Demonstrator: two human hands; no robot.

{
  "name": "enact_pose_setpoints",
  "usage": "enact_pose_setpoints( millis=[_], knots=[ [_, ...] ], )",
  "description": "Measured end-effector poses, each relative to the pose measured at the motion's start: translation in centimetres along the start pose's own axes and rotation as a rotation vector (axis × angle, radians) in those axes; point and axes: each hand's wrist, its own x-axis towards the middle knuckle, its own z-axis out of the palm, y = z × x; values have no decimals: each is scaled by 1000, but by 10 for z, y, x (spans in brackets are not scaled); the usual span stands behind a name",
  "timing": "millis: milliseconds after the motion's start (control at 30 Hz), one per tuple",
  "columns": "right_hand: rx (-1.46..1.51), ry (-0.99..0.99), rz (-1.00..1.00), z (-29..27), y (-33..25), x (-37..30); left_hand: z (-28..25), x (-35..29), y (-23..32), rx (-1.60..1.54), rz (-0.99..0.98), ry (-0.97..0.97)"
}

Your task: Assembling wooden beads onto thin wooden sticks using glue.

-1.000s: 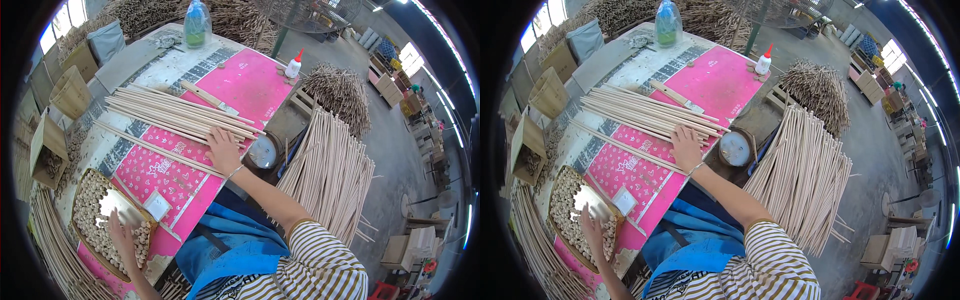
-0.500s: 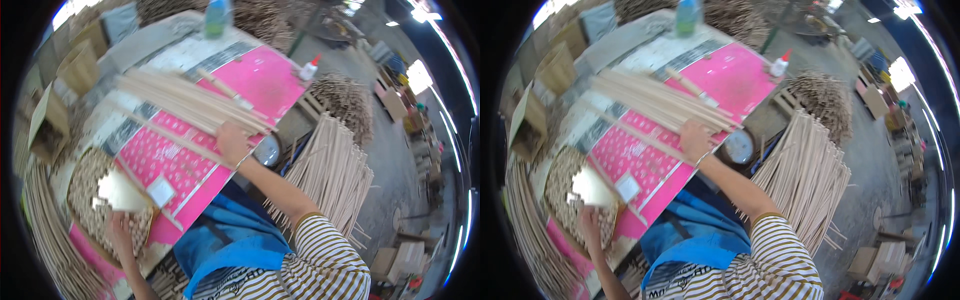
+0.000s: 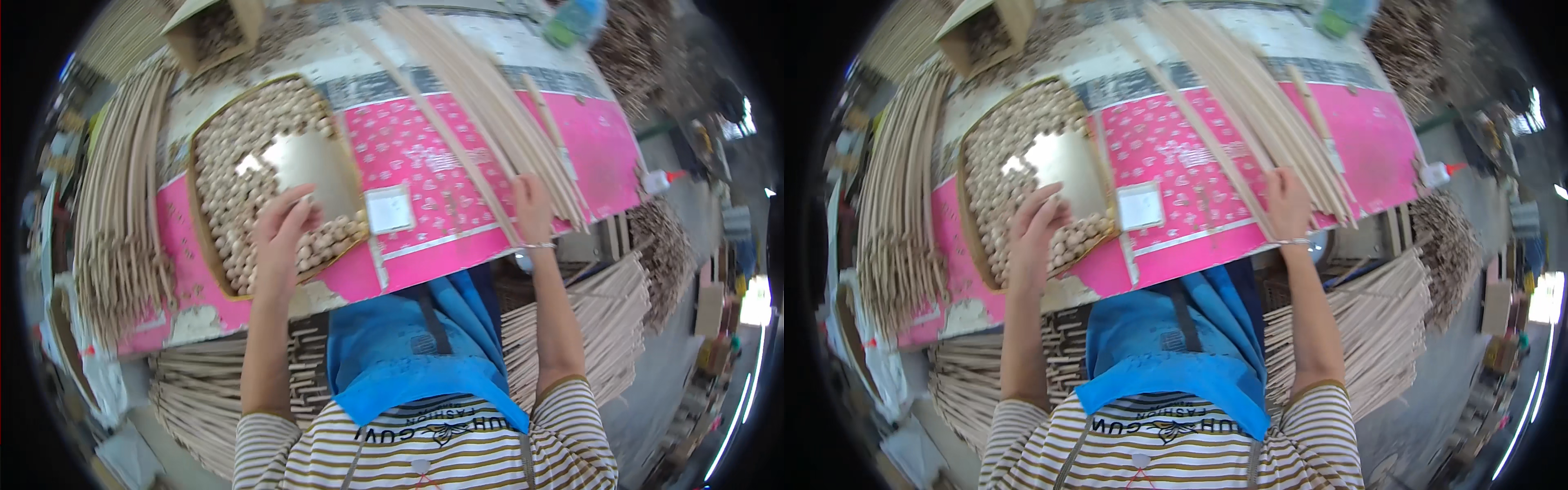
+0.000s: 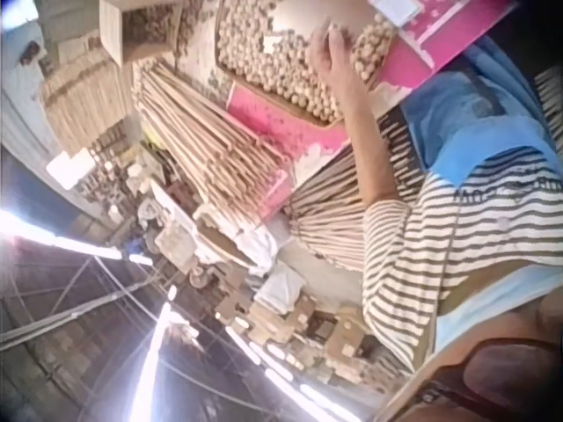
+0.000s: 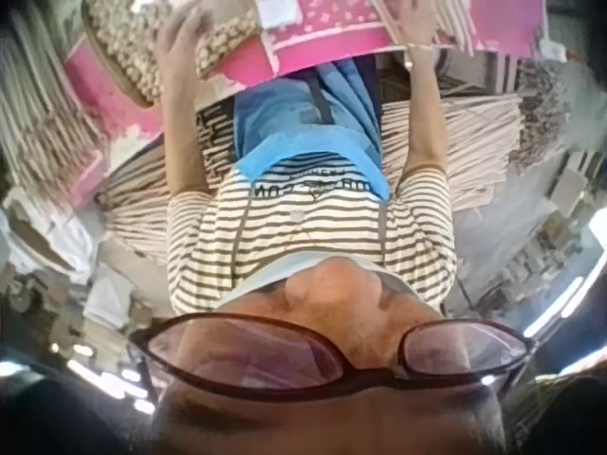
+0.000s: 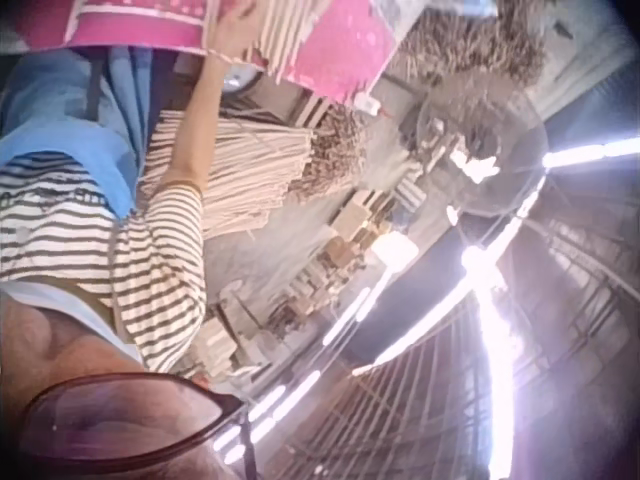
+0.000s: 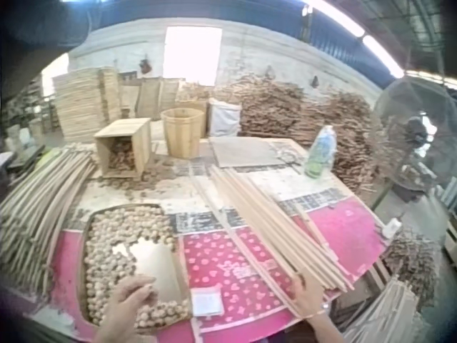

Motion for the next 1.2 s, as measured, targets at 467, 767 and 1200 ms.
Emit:
enact_pose_setpoints(
  millis=[467, 767, 1200],
  knots=[
    [534, -405, -187, 32, -183, -8, 1, 0, -13, -180, -136, -2],
    [325, -370, -344, 58, -187, -25, 4, 0, -13, -218, -136, -9],
    [816, -247, -24, 30, -160, 0, 30, 5, -10, -188, -109, -101]
  ],
)
